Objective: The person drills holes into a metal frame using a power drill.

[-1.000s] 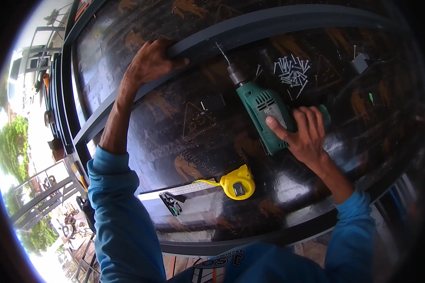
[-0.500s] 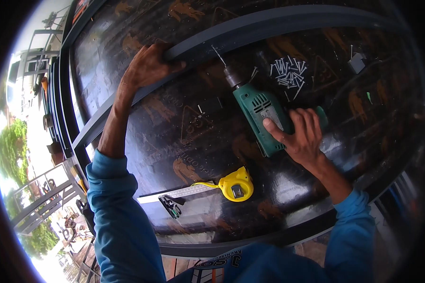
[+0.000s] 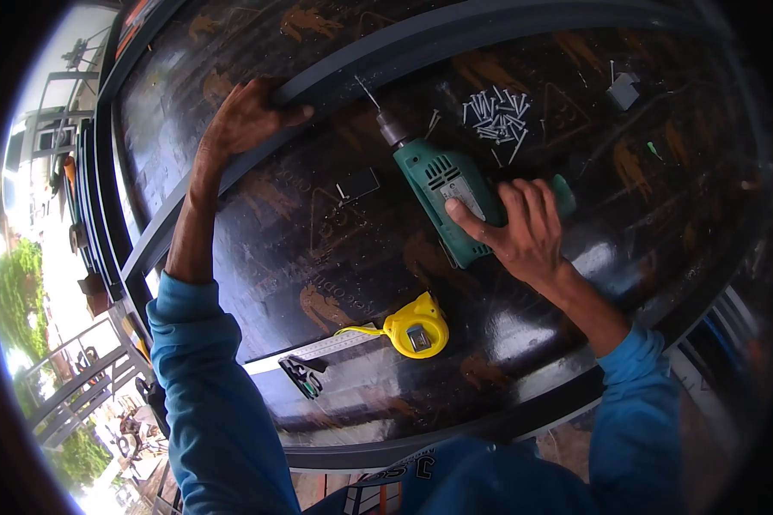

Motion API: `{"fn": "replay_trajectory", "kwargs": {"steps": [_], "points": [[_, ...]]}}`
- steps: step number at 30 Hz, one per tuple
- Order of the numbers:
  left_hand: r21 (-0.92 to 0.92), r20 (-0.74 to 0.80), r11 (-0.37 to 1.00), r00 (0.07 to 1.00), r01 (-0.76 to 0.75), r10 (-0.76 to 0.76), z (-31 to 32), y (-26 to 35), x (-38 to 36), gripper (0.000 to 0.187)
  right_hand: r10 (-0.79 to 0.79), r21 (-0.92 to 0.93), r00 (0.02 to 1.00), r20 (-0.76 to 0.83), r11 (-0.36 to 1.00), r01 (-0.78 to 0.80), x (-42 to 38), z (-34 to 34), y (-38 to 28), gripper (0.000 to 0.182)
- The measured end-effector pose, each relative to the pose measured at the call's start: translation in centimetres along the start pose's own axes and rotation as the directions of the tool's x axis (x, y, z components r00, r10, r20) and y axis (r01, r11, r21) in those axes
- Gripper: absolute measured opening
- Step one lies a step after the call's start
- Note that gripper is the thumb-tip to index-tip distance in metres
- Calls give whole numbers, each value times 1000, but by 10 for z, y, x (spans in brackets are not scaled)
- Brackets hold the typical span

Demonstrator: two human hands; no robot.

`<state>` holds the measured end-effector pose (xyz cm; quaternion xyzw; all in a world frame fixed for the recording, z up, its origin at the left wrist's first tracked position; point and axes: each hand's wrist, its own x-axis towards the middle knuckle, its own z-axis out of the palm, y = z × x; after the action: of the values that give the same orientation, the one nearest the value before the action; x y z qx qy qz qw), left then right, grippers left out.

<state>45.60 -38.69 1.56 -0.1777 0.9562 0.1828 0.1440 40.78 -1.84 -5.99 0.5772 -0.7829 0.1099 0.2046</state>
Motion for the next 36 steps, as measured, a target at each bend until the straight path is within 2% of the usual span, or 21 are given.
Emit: {"fn": "replay_trajectory", "kwargs": {"steps": [6,10,12,16,28,36], "points": [[4,-23,999,999,32,-32,1,-3,7,55,7,-58,1000,1,998,-7,0,0,-8,75],[14,-50,1000,999,-22,23,2,-7,11,57,26,-104,999,31,994,-23,-1,0,-16,76],[26,-10,999,1000,18,-18,-1,-5,11,58,43,-68,999,24,997,-41,0,1,-20,75],[61,-27,998,999,-28,30,-1,-3,10,59,61,-93,998,23,994,-58,-1,3,-28,75],[35,-45,999,998,-35,37,-1,-12,19,72,96,-109,995,-3,989,-96,3,5,-35,75],[47,23,999,1000,7,-9,-7,-3,15,74,104,-111,995,8,988,-103,3,6,-34,71]]}}
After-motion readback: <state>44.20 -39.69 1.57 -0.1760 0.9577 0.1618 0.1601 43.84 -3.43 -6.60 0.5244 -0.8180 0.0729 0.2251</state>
